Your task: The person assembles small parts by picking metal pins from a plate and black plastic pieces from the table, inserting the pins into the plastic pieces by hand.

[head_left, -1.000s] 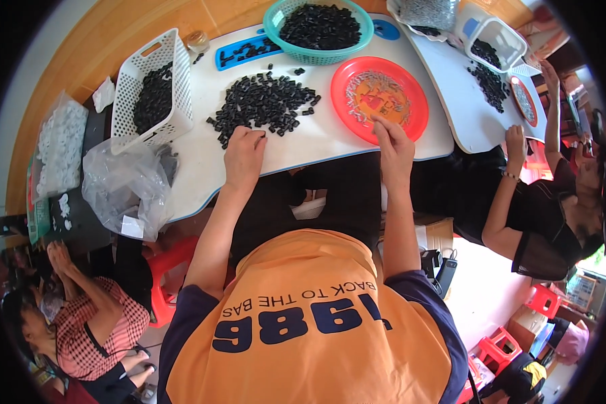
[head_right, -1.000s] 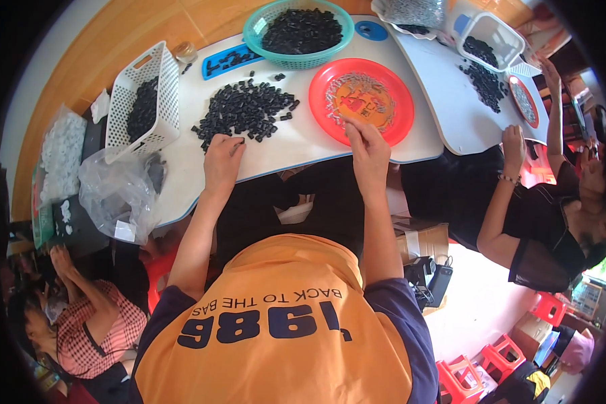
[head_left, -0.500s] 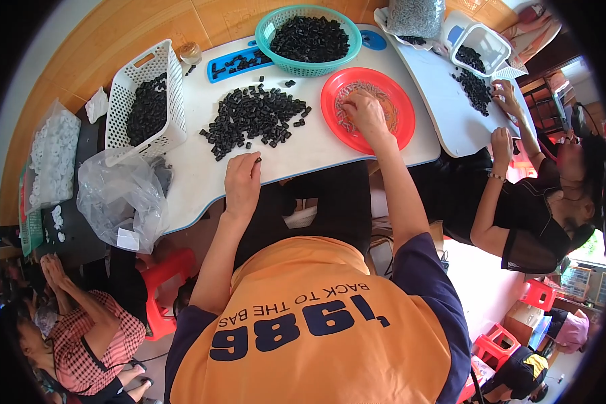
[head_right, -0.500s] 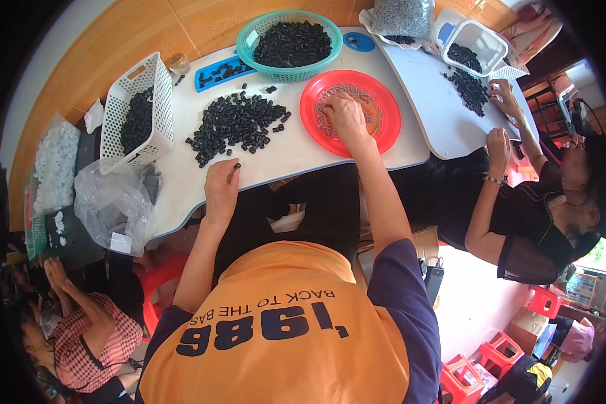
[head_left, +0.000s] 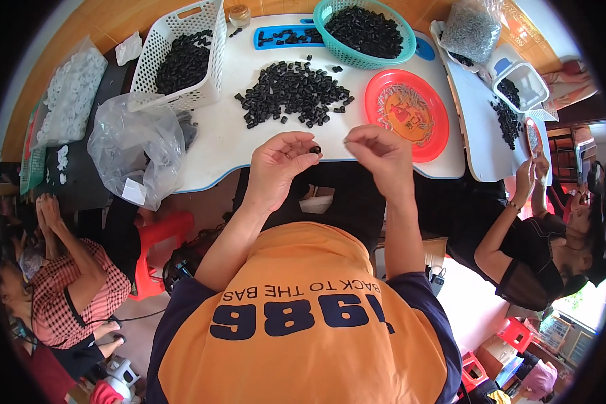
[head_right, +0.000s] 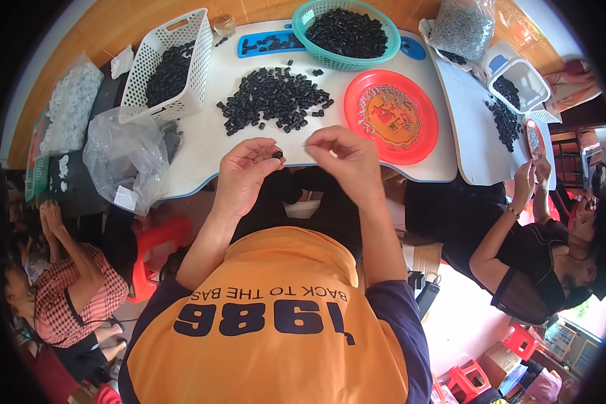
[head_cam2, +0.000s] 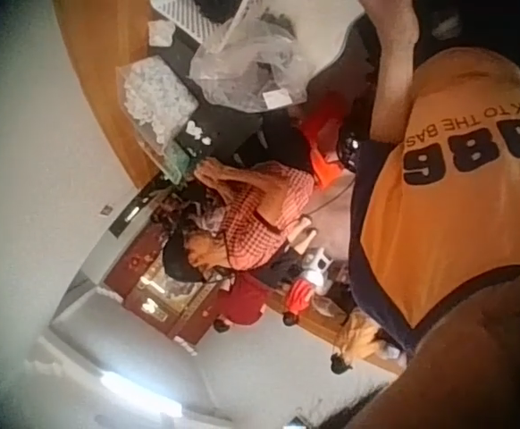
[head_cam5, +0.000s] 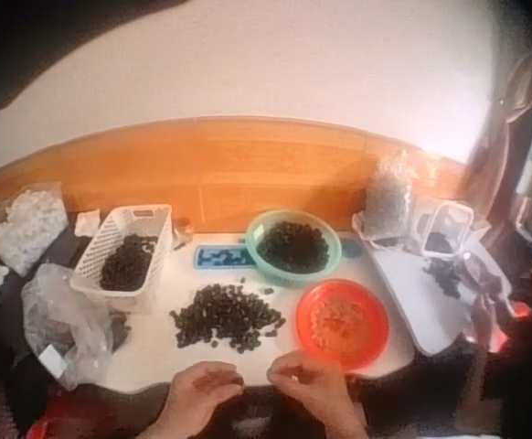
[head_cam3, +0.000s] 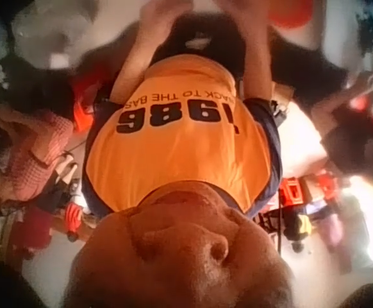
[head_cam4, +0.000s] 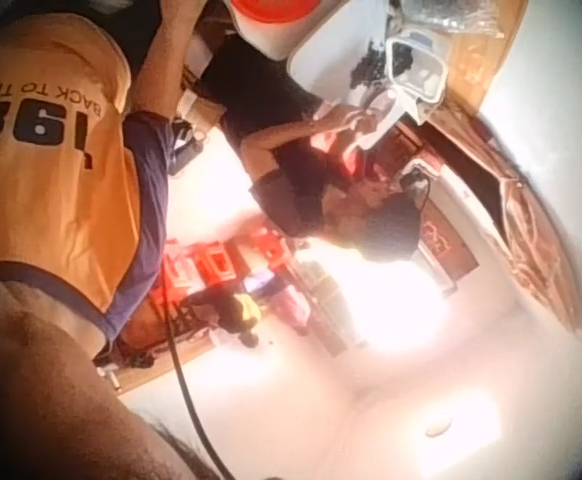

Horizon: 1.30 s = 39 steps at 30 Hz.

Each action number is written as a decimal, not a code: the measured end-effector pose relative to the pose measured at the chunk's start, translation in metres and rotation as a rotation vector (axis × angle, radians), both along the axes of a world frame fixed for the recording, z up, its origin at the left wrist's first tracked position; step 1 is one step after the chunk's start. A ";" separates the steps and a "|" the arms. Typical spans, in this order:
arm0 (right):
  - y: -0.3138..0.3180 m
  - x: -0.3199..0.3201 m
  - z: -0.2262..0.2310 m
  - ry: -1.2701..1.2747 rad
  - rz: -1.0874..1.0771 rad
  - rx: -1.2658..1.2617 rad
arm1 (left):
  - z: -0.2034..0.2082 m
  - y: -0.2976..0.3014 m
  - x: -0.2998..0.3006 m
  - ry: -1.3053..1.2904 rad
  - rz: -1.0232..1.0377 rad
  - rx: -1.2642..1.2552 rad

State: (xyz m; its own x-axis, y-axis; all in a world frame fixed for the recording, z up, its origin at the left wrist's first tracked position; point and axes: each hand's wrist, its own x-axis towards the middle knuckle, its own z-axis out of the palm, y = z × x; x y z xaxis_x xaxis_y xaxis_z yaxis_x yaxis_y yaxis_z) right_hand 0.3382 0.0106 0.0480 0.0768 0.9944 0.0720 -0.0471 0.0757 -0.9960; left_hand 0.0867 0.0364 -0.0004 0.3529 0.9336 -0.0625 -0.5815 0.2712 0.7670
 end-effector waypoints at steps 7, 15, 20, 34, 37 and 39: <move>-0.016 -0.033 0.028 -0.346 0.113 0.076 | 0.017 -0.013 -0.012 0.129 0.018 0.121; -0.057 -0.051 0.020 -0.452 0.162 -0.119 | 0.027 -0.052 -0.044 0.367 -0.031 0.144; -0.081 -0.063 -0.014 0.039 0.461 -0.226 | -0.006 -0.085 -0.077 0.286 -0.193 0.135; 0.059 -0.071 -0.161 -0.843 -0.014 0.233 | -0.047 -0.112 -0.104 -0.232 -0.127 -0.195; 0.080 -0.068 -0.184 -1.186 -0.108 0.416 | -0.054 -0.108 -0.106 -0.200 -0.125 -0.194; 0.081 -0.077 -0.194 -1.325 -0.023 0.425 | -0.057 -0.107 -0.111 -0.167 -0.107 -0.199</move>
State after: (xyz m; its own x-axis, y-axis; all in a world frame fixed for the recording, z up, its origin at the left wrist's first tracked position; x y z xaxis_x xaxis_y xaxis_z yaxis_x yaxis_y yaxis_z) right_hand 0.2611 0.0918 -0.1455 -0.2696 0.8778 0.3960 0.9083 0.3684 -0.1983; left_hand -0.0242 -0.0702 -0.0573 0.4699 0.8655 -0.1735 -0.6550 0.4736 0.5888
